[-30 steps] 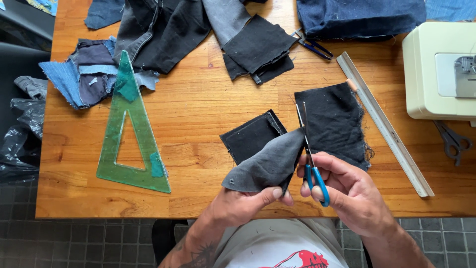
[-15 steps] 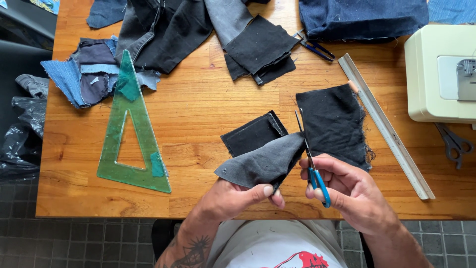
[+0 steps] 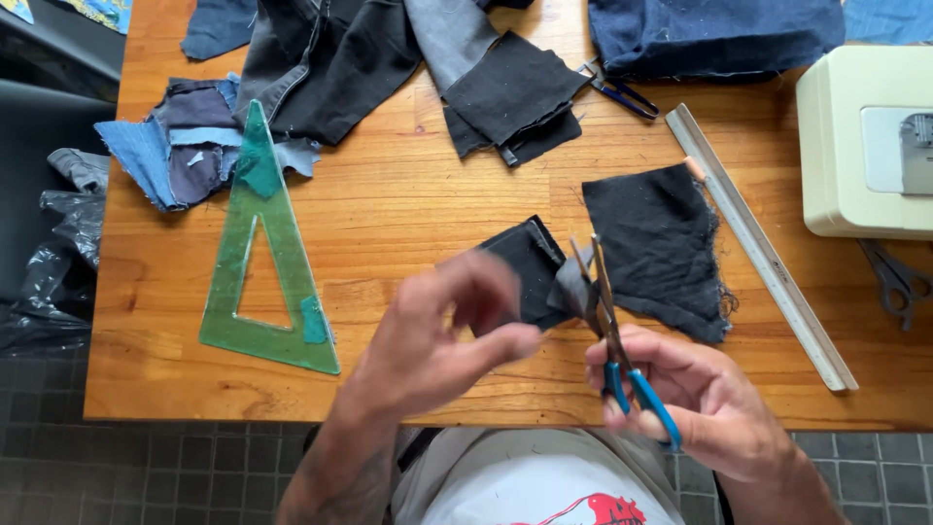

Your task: The person uses blue-handled scissors to trim and cut black fabric pieces on a wooden table. They repeatedly pick up fabric scraps, align them, and cut along edges to create smaller, uniform pieces. A sewing machine and a green triangular ruler are visible on the table throughout the process.

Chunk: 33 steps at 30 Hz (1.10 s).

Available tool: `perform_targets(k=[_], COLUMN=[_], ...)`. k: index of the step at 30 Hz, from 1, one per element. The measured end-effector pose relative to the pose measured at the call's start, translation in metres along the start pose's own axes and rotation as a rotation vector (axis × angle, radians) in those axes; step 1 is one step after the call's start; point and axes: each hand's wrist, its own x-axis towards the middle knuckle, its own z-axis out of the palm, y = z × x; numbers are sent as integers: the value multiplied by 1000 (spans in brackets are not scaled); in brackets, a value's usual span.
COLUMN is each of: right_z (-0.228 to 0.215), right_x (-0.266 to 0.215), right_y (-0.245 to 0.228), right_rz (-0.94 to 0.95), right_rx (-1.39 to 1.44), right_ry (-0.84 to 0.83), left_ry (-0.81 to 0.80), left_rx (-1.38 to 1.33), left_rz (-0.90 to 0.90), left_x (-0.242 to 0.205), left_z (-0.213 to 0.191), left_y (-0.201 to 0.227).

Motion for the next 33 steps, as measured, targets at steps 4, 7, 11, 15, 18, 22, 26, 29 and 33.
perform_targets(k=[4, 7, 11, 15, 18, 22, 26, 29, 33], right_z=[8, 7, 9, 10, 13, 12, 14, 21, 9], right_x=[-2, 0, 3, 5, 10, 13, 15, 17, 8], right_y=[-4, -4, -4, -6, -11, -11, -7, -11, 7], right_rz=[60, 25, -2, -20, -53, -50, -93, -152, -217], right_rx=[51, 84, 92, 132, 94, 59, 59, 49, 126], right_ry=[-53, -109, -125, -166, -181, -188, -199, -206, -224], left_ry=[149, -6, -44, -11, 41, 69, 130, 106, 74], left_rx=[-294, -672, -886, -916, -944, -948, -958, -1077, -1175], left_rz=[261, 243, 80, 50, 0, -55, -56, -26, -30], left_x=[34, 43, 46, 47, 46, 44, 46, 44, 44], left_z=[17, 29, 34, 41, 48, 57, 65, 70, 74], left_y=[-18, -31, -28, -33, -32, -31, -44, -39, -33])
